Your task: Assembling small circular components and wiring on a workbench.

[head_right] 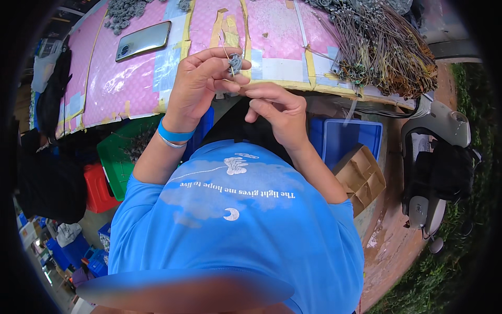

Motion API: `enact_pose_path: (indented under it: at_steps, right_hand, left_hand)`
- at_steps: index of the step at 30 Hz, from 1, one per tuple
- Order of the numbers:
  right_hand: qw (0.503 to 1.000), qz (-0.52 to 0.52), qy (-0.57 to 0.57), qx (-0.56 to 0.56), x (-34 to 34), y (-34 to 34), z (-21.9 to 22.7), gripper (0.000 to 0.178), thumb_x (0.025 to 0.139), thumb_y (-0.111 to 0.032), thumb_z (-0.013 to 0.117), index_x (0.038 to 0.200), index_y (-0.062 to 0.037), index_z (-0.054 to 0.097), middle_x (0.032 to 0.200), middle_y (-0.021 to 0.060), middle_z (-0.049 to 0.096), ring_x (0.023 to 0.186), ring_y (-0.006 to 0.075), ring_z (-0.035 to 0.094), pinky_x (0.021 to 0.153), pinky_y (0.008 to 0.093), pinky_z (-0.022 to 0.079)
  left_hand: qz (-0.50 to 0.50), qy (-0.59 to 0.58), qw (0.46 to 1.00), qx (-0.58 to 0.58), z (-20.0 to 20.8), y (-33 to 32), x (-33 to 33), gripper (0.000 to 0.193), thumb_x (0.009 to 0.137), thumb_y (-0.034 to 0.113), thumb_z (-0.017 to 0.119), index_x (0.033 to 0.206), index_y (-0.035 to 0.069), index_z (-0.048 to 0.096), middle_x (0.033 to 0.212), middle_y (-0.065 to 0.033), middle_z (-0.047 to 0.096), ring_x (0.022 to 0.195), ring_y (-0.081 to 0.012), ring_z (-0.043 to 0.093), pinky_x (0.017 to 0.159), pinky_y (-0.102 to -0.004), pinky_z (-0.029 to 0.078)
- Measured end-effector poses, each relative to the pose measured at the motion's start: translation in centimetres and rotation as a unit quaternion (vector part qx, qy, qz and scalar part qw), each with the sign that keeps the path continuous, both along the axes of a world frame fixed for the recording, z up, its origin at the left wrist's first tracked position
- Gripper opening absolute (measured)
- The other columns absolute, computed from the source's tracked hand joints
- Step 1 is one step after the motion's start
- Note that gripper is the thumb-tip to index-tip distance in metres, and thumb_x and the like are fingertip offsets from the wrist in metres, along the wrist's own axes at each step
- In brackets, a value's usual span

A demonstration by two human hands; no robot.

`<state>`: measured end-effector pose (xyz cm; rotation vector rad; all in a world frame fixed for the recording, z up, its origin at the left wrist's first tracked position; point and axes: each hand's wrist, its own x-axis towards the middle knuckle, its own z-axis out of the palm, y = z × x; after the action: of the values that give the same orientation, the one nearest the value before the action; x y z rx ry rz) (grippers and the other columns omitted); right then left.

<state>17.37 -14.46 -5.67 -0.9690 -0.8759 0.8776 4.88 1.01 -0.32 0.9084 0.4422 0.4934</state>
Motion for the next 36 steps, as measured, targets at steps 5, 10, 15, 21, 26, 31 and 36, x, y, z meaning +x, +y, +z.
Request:
enact_pose_path:
  at_steps: [5, 10, 15, 21, 26, 31, 36]
  right_hand:
    - [0.973, -0.161, -0.16, -0.036, 2.2, 1.9, 1.7, 0.028, 0.092, 0.001, 0.061, 0.12, -0.0002, 0.062, 0.113, 0.0101, 0.065, 0.078, 0.011, 0.065, 0.069, 0.0244, 0.055]
    - [0.997, 0.042, 0.065, 0.012, 2.6, 3.6, 3.1, 0.023, 0.096, -0.012, 0.062, 0.114, 0.0012, 0.064, 0.109, 0.0125, 0.068, 0.088, 0.0104, 0.063, 0.076, 0.0241, 0.051]
    - [0.995, 0.031, 0.079, 0.053, 3.8, 4.1, 1.7, 0.021, 0.099, -0.015, 0.057, 0.098, 0.0033, 0.067, 0.115, 0.0204, 0.065, 0.107, 0.0271, 0.062, 0.094, 0.0412, 0.05]
    - [0.99, 0.02, 0.137, 0.032, 3.6, 4.3, 1.9, 0.018, 0.099, -0.011, 0.056, 0.099, 0.0025, 0.067, 0.109, 0.0185, 0.068, 0.098, 0.0233, 0.066, 0.086, 0.0362, 0.054]
    - [0.976, 0.058, 0.2, -0.06, 4.1, 4.3, 1.7, 0.016, 0.096, -0.01, 0.059, 0.1, 0.0036, 0.067, 0.101, 0.0137, 0.069, 0.085, 0.0174, 0.068, 0.073, 0.0276, 0.056]
    - [0.971, 0.046, 0.224, -0.066, 3.7, 4.6, 1.5, 0.016, 0.094, -0.009, 0.062, 0.101, 0.0043, 0.067, 0.099, 0.0109, 0.069, 0.081, 0.0151, 0.067, 0.068, 0.0251, 0.055]
    - [0.968, 0.018, 0.23, -0.098, 2.8, 5.7, 2.7, 0.013, 0.091, -0.008, 0.066, 0.098, 0.0026, 0.07, 0.086, 0.0062, 0.069, 0.076, 0.011, 0.065, 0.069, 0.024, 0.054]
  left_hand:
    - [-0.068, 0.017, 0.994, 0.084, 1.0, -1.0, 0.0, 0.029, 0.09, 0.006, 0.057, 0.116, -0.007, 0.063, 0.096, -0.0191, 0.071, 0.07, -0.0215, 0.072, 0.06, -0.0268, 0.06]
    - [-0.112, 0.037, 0.982, 0.145, 1.2, -2.0, 0.7, 0.029, 0.088, 0.003, 0.059, 0.115, -0.008, 0.063, 0.086, -0.0108, 0.068, 0.068, -0.0199, 0.071, 0.06, -0.0268, 0.059]
    - [-0.073, 0.029, 0.99, 0.12, 0.4, -2.1, 1.0, 0.029, 0.087, 0.002, 0.062, 0.113, -0.009, 0.063, 0.085, -0.0144, 0.07, 0.064, -0.0222, 0.071, 0.057, -0.028, 0.06]
    - [-0.068, 0.02, 0.995, 0.075, 0.0, -1.7, 1.4, 0.02, 0.087, 0.0, 0.061, 0.105, -0.007, 0.064, 0.086, -0.0166, 0.071, 0.062, -0.0225, 0.071, 0.055, -0.028, 0.059]
    - [-0.025, -0.047, 0.992, 0.116, -0.7, -2.5, 1.3, 0.026, 0.086, -0.002, 0.065, 0.112, -0.007, 0.061, 0.091, -0.0137, 0.068, 0.072, -0.0197, 0.071, 0.062, -0.0264, 0.059]
    - [-0.027, -0.061, 0.982, 0.177, -1.1, -2.8, 1.2, 0.045, 0.082, -0.008, 0.07, 0.124, -0.008, 0.055, 0.101, -0.0144, 0.066, 0.084, -0.02, 0.071, 0.074, -0.0281, 0.059]
    - [-0.03, -0.05, 0.988, 0.146, -1.2, -1.6, 0.8, 0.049, 0.079, -0.011, 0.073, 0.124, -0.008, 0.055, 0.104, -0.0139, 0.066, 0.092, -0.022, 0.071, 0.082, -0.0315, 0.06]
